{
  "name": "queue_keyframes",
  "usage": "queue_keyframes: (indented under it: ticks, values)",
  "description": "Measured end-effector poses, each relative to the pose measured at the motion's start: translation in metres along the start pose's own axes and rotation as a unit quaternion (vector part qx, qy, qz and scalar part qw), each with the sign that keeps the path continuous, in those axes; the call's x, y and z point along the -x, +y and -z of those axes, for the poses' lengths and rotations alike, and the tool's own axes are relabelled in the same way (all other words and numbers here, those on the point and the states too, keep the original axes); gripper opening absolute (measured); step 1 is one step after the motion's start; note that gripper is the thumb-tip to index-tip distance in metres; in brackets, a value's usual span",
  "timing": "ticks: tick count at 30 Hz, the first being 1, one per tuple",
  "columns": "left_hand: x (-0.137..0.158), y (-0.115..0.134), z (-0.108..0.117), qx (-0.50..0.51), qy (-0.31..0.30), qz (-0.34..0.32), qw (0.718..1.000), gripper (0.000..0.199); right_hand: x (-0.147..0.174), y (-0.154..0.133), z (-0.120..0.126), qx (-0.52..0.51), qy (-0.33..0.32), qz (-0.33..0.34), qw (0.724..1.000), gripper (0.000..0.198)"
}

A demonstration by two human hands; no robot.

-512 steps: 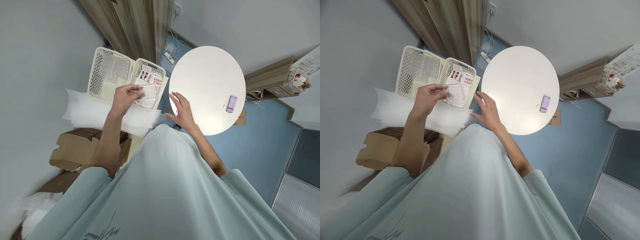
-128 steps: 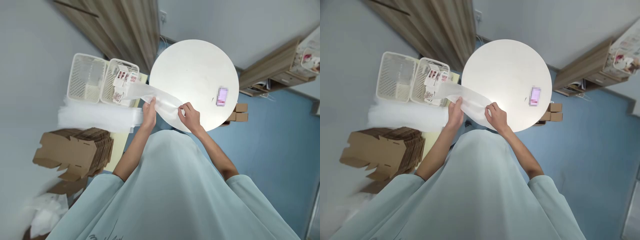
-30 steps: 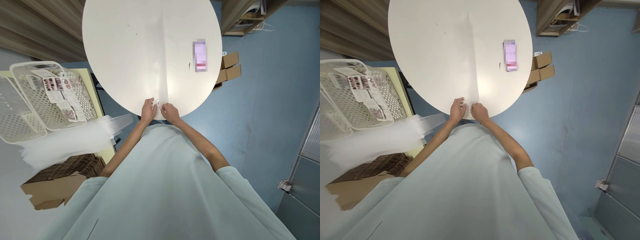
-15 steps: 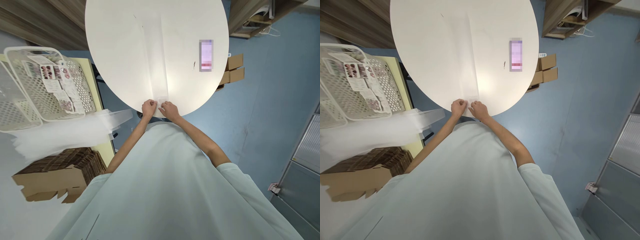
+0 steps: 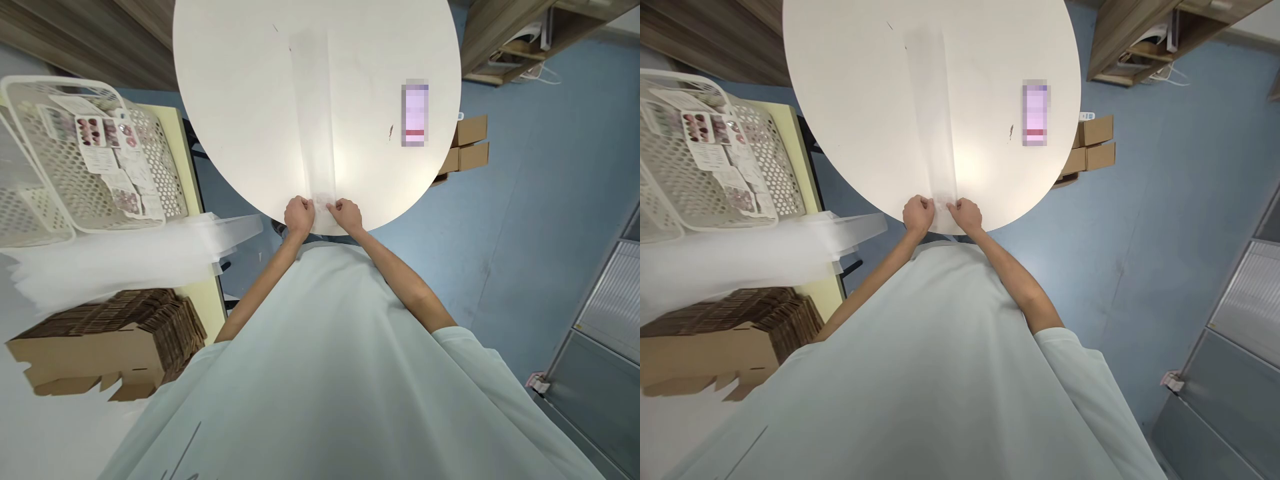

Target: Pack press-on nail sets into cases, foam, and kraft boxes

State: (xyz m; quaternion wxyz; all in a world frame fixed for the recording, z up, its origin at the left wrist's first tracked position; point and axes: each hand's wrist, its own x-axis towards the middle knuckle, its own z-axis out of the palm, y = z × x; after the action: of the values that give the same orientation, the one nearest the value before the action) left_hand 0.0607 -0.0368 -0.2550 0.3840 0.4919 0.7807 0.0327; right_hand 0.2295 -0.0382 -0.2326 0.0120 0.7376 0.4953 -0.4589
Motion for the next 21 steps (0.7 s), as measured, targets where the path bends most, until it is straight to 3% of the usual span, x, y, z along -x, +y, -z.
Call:
queue_keyframes:
  ticks: [4,8,15,21]
  values:
    - [0.002,0.0,-0.004,0.014,0.022,-0.018,0.999,0.018,0.0,-0.001,-0.004,-0.017,0.002,0.001,1.0,0.031]
    - [-0.005,0.004,0.002,-0.004,0.032,-0.131,0.991,0.024,0.0,0.0,-0.004,-0.022,0.001,-0.008,1.0,0.03]
    - [-0.004,0.012,0.014,-0.008,-0.071,-0.363,0.929,0.046,-0.003,0.001,-0.003,-0.029,0.003,-0.006,1.0,0.029]
    - [0.019,-0.006,0.012,-0.027,-0.138,-0.411,0.901,0.081,-0.003,0.001,0.0,-0.033,-0.004,0.002,0.999,0.04]
